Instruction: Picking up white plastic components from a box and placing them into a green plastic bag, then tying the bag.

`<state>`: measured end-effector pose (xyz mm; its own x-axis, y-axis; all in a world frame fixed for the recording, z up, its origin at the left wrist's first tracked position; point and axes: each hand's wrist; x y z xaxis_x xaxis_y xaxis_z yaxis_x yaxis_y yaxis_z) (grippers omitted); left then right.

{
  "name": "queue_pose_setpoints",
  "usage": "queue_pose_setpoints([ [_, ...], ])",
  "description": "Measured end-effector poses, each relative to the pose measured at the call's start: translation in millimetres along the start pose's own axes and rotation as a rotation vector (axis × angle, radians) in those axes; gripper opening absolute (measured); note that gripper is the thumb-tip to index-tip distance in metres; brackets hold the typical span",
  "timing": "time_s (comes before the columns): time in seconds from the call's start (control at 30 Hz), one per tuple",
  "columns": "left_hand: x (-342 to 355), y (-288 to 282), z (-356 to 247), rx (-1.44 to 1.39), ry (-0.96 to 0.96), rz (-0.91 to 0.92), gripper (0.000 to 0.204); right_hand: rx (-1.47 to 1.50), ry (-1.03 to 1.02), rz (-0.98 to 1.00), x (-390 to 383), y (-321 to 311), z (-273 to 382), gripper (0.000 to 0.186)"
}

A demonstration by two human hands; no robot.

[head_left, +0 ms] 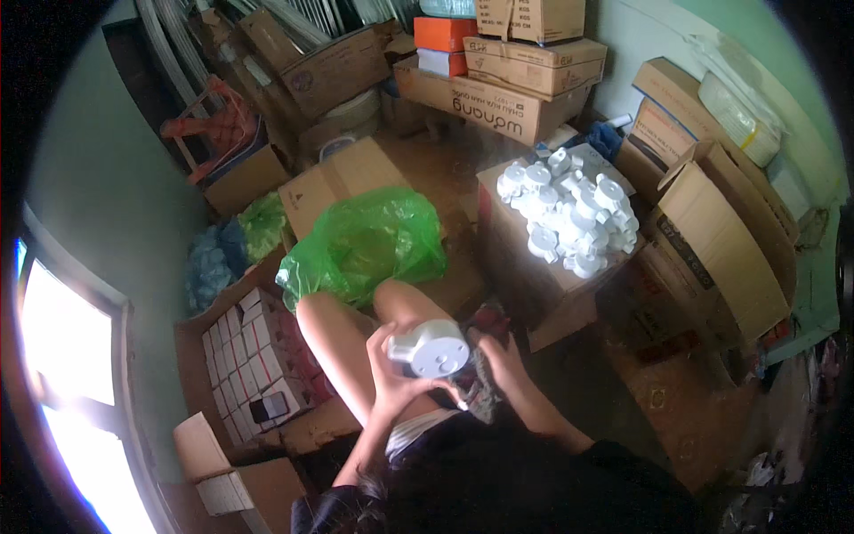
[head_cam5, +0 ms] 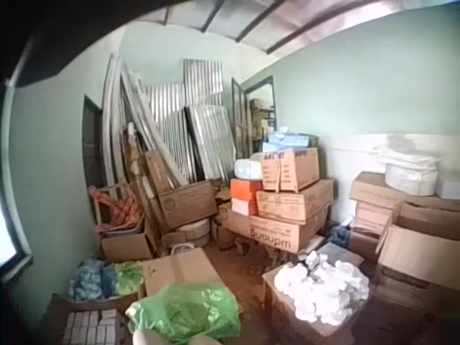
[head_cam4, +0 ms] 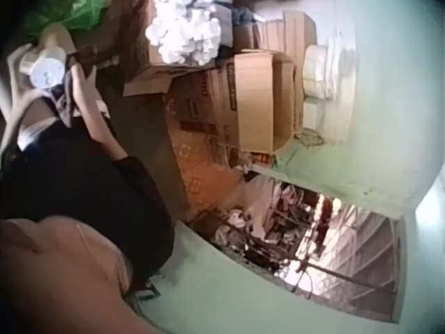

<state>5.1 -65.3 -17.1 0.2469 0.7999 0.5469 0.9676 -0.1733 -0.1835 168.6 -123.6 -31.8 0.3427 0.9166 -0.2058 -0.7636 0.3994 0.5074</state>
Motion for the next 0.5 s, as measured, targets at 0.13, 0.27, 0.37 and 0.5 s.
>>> queue_pose_setpoints([
  [0.13, 0, 21, -9, -0.296, -0.095, 0.081, 0.112, -0.057, 0.103, 0.119, 0, 20, 15, 0.037],
  [0.27, 1, 15, -26, -0.353, -0.286, -0.032, 0.1, -0.097, 0.314, 0.344, -8, 55, 71, 0.052],
  [0.37, 4, 14, -30, -0.383, -0.31, -0.164, 0.091, -0.356, 0.138, 0.377, -3, 47, 61, 0.046],
  [0.5, 14, -1, 11, -0.687, -0.557, -0.151, 0.065, -0.342, -0.422, 0.267, 30, 21, 32, 0.029],
])
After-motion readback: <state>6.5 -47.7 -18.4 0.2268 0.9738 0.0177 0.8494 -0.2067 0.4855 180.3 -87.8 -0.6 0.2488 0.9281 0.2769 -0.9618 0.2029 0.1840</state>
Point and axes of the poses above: each hand's wrist, its own x-axis towards the middle knuckle, its own y-axis out of the palm, z = x × y, and after that the axes turned 10 degrees about x, right-handed
